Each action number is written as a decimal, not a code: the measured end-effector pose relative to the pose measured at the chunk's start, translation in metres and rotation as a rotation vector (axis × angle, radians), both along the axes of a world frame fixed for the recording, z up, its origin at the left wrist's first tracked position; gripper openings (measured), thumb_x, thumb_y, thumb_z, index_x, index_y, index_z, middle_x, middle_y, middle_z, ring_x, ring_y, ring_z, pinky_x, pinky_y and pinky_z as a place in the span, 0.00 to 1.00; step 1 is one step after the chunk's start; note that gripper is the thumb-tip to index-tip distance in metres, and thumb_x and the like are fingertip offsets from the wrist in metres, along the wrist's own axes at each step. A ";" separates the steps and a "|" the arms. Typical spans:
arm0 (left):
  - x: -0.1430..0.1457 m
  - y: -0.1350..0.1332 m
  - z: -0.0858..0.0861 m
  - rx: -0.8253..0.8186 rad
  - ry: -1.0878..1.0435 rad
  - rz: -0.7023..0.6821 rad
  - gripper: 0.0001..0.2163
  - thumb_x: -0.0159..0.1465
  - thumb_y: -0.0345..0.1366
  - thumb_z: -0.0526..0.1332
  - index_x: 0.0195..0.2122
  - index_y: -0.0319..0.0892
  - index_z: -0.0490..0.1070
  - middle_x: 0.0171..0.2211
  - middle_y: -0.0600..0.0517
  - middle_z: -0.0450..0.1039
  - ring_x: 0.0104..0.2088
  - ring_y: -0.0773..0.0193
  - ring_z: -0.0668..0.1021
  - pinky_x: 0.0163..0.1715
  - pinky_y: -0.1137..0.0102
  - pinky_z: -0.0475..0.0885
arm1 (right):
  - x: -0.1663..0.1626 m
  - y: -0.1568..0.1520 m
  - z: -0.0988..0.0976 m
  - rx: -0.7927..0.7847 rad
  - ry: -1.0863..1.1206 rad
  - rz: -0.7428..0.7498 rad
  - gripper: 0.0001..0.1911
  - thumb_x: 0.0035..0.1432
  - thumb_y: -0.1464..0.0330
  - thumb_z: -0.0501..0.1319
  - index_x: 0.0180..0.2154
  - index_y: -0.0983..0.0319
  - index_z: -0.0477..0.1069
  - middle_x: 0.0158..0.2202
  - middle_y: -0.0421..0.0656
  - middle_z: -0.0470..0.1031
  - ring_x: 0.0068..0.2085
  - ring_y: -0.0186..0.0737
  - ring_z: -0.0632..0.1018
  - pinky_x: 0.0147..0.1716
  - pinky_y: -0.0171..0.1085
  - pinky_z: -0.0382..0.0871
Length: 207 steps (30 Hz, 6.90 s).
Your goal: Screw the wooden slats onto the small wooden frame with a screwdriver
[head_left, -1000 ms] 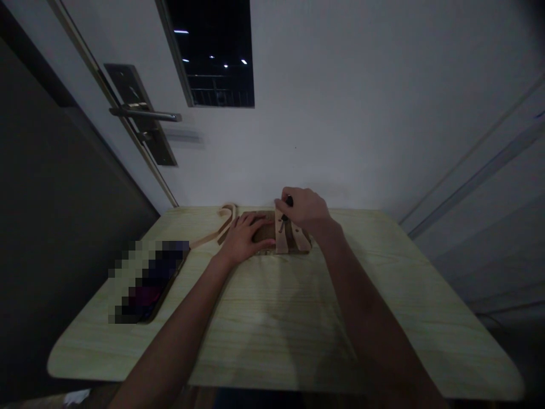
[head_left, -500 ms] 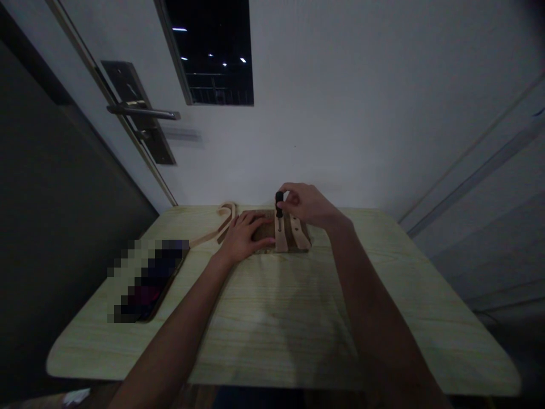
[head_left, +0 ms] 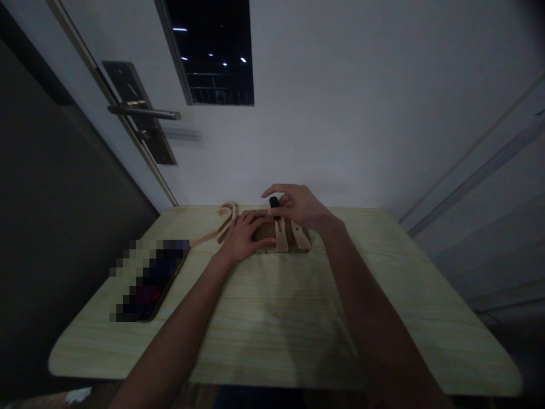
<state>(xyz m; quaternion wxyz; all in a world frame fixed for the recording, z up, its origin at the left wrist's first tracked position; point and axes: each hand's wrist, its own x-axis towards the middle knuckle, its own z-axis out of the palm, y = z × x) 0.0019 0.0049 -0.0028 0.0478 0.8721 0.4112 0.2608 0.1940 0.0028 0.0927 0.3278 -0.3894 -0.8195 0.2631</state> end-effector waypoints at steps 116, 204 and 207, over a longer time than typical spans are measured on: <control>-0.001 0.000 0.002 -0.038 0.008 0.001 0.23 0.60 0.54 0.59 0.54 0.51 0.67 0.56 0.50 0.64 0.57 0.50 0.63 0.57 0.51 0.58 | 0.005 0.007 -0.002 0.169 0.032 -0.075 0.07 0.52 0.67 0.63 0.33 0.64 0.73 0.31 0.41 0.75 0.25 0.29 0.71 0.29 0.32 0.65; 0.000 -0.001 0.003 -0.025 0.003 0.018 0.24 0.59 0.56 0.58 0.53 0.51 0.67 0.56 0.50 0.64 0.57 0.51 0.63 0.57 0.52 0.59 | 0.002 0.002 0.000 0.254 -0.152 -0.342 0.14 0.49 0.64 0.62 0.21 0.61 0.58 0.19 0.35 0.60 0.23 0.30 0.59 0.25 0.34 0.52; 0.000 -0.001 0.003 -0.028 0.002 0.017 0.24 0.59 0.55 0.59 0.53 0.51 0.67 0.56 0.50 0.64 0.57 0.51 0.64 0.57 0.51 0.58 | 0.001 0.004 -0.003 0.267 -0.165 -0.330 0.08 0.52 0.67 0.60 0.25 0.61 0.62 0.22 0.37 0.63 0.25 0.32 0.62 0.27 0.34 0.54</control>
